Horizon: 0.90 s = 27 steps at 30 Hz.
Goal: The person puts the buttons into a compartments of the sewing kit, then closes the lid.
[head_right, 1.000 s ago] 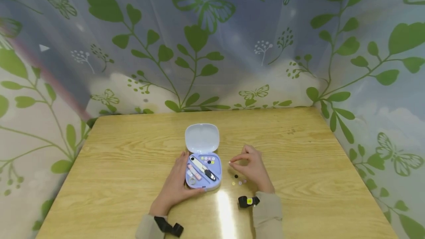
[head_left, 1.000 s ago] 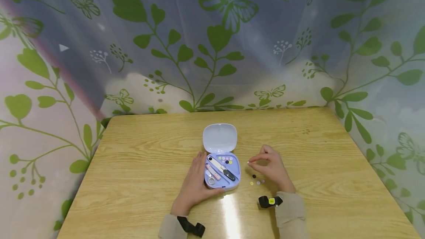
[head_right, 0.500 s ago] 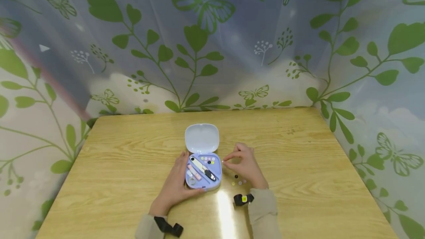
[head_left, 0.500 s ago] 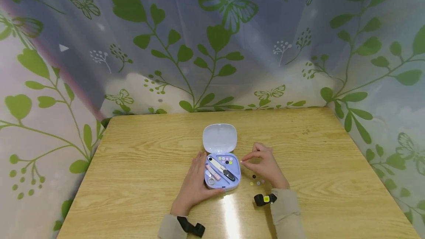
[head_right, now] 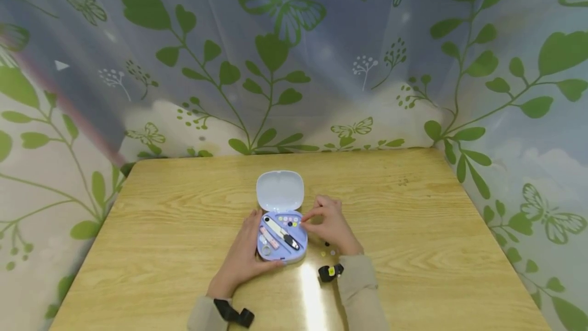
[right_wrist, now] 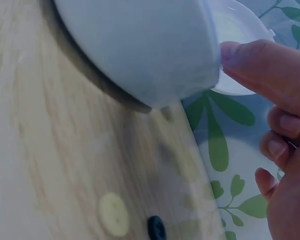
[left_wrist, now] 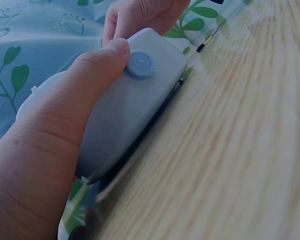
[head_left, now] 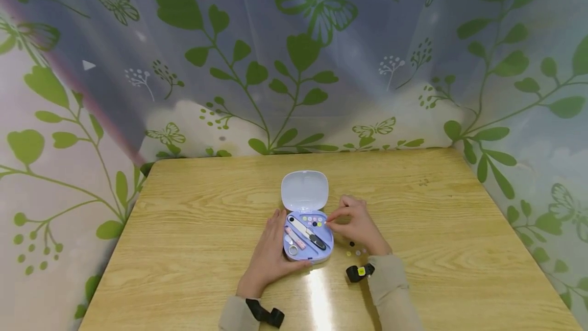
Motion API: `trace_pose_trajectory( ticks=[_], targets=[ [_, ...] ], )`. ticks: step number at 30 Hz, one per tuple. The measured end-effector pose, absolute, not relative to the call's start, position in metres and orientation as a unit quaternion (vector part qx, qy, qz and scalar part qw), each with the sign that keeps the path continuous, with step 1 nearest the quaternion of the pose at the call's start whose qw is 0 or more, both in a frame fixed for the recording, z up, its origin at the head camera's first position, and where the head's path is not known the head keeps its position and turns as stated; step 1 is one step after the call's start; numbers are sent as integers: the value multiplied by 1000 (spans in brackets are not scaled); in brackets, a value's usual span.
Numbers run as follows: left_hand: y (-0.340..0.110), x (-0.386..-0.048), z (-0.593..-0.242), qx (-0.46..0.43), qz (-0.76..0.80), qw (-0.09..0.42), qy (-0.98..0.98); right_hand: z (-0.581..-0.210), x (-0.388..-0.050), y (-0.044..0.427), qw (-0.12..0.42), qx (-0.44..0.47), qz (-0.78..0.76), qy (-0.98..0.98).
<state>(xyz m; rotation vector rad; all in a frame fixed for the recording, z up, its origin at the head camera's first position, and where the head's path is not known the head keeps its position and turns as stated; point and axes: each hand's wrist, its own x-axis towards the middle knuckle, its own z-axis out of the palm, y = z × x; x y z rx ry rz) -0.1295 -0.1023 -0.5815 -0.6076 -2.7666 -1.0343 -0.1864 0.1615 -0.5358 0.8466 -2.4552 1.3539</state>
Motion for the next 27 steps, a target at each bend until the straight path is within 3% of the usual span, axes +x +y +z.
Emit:
trace_pose_trajectory(
  ticks=[14,27],
  targets=[
    [-102,-129,-580,-202,-341,61,-916,-528,-185,152,111,266,371,-883],
    [-102,-129,-581,-203,-338,62,-917,-513,-182,145,58,235,313,-918]
  ],
)
